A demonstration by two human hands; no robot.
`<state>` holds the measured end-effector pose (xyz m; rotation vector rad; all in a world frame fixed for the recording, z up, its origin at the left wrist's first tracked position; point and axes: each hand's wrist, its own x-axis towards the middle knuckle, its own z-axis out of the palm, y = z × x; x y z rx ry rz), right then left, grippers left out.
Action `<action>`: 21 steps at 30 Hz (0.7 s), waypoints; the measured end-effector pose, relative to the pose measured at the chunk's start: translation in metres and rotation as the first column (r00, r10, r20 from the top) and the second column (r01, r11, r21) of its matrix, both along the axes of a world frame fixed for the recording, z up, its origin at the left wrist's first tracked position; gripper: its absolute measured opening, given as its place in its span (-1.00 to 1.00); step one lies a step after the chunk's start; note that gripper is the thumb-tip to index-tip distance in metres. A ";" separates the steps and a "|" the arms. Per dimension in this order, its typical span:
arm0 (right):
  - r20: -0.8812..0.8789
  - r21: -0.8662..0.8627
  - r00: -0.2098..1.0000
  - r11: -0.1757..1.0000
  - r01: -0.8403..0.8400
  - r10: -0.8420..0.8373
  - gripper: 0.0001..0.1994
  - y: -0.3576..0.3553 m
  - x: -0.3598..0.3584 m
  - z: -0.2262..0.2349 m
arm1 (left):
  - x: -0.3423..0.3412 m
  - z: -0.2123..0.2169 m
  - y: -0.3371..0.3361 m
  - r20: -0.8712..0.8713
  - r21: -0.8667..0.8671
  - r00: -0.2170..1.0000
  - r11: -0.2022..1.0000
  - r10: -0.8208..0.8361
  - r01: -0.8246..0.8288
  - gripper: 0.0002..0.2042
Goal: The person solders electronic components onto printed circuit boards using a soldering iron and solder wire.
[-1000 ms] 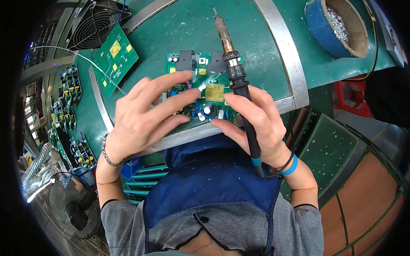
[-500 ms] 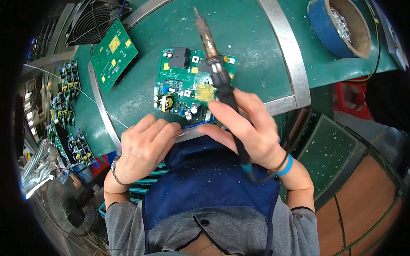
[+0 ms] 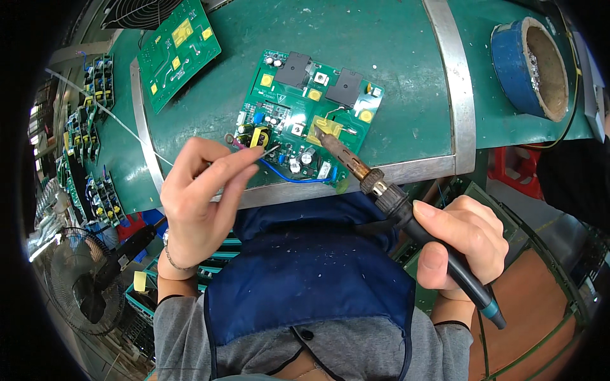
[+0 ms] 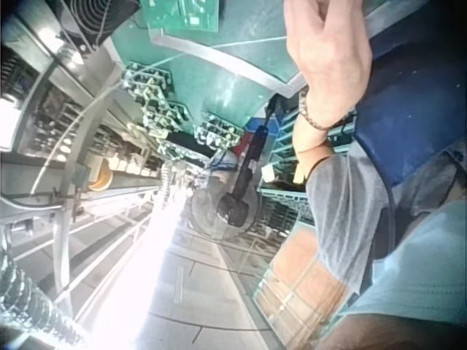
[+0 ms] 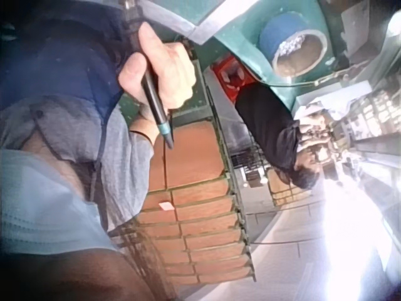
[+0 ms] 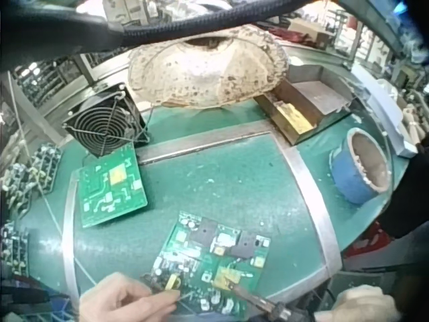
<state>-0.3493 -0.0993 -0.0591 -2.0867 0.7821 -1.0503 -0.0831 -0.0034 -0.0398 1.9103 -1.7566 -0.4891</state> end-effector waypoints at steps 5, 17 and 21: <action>-0.005 0.053 0.998 0.997 -0.059 0.059 -0.78 -0.006 0.003 -0.002 | 0.000 -0.012 -0.006 0.071 -0.121 0.993 0.988 -0.092 0.100 -0.73; -0.018 0.124 0.982 0.975 -0.185 0.189 -0.79 -0.030 0.009 -0.009 | -0.001 -0.018 -0.009 0.049 -0.081 0.990 0.987 -0.134 0.138 -0.65; -0.020 0.053 0.974 0.973 -0.224 0.225 -0.82 -0.032 0.013 -0.013 | -0.001 -0.018 -0.009 0.054 -0.070 0.990 0.988 -0.131 0.134 -0.65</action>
